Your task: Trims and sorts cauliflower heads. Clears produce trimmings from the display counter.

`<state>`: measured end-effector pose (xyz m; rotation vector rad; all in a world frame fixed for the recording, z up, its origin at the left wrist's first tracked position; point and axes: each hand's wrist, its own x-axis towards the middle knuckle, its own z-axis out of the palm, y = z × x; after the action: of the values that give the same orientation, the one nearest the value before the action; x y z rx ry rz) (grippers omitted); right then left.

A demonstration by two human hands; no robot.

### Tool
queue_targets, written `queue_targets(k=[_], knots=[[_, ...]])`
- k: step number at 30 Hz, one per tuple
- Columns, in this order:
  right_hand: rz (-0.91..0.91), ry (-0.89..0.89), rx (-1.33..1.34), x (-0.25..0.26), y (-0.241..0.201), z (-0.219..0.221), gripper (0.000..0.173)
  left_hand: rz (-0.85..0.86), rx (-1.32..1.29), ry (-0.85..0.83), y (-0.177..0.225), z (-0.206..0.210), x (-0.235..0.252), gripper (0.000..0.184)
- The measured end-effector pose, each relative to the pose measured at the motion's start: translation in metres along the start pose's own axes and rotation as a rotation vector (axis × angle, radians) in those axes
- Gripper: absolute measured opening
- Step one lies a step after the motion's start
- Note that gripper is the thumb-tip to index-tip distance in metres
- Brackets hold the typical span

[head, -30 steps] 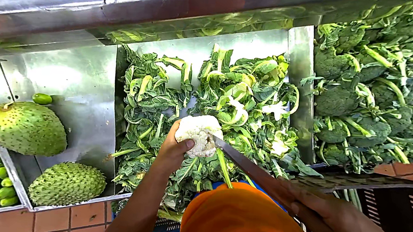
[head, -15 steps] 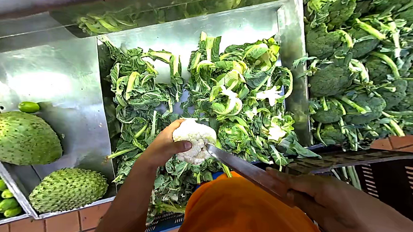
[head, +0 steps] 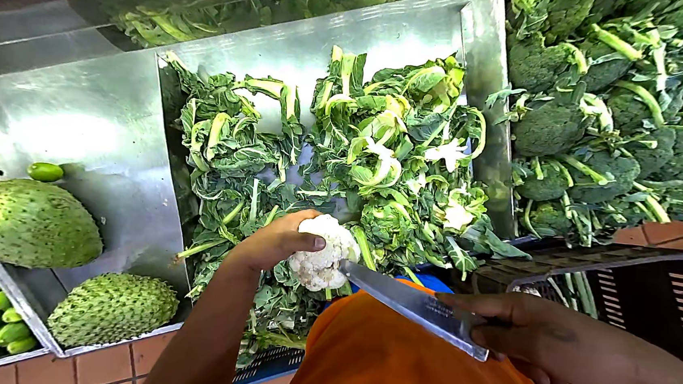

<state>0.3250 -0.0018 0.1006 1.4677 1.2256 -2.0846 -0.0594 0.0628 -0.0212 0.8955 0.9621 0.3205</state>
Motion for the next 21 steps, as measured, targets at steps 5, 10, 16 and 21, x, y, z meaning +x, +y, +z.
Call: queue_targets(k=[5, 10, 16, 21], knots=[[-0.020, 0.065, 0.083, 0.004, 0.004, 0.001, 0.054, 0.102, -0.062, 0.177, -0.004, 0.012, 0.007, 0.083], [-0.093, 0.256, -0.110, 0.009, 0.010, 0.015, 0.053, 0.137, -0.204, 0.329, -0.018, 0.026, 0.019, 0.082], [-0.124, 0.294, -0.179, 0.011, 0.013, 0.022, 0.053, 0.115, -0.274, 0.390, -0.023, 0.034, 0.023, 0.080], [-0.136, 0.279, -0.011, 0.016, 0.010, 0.029, 0.054, 0.250, -0.417, 0.509, -0.025, 0.050, 0.024, 0.089]])
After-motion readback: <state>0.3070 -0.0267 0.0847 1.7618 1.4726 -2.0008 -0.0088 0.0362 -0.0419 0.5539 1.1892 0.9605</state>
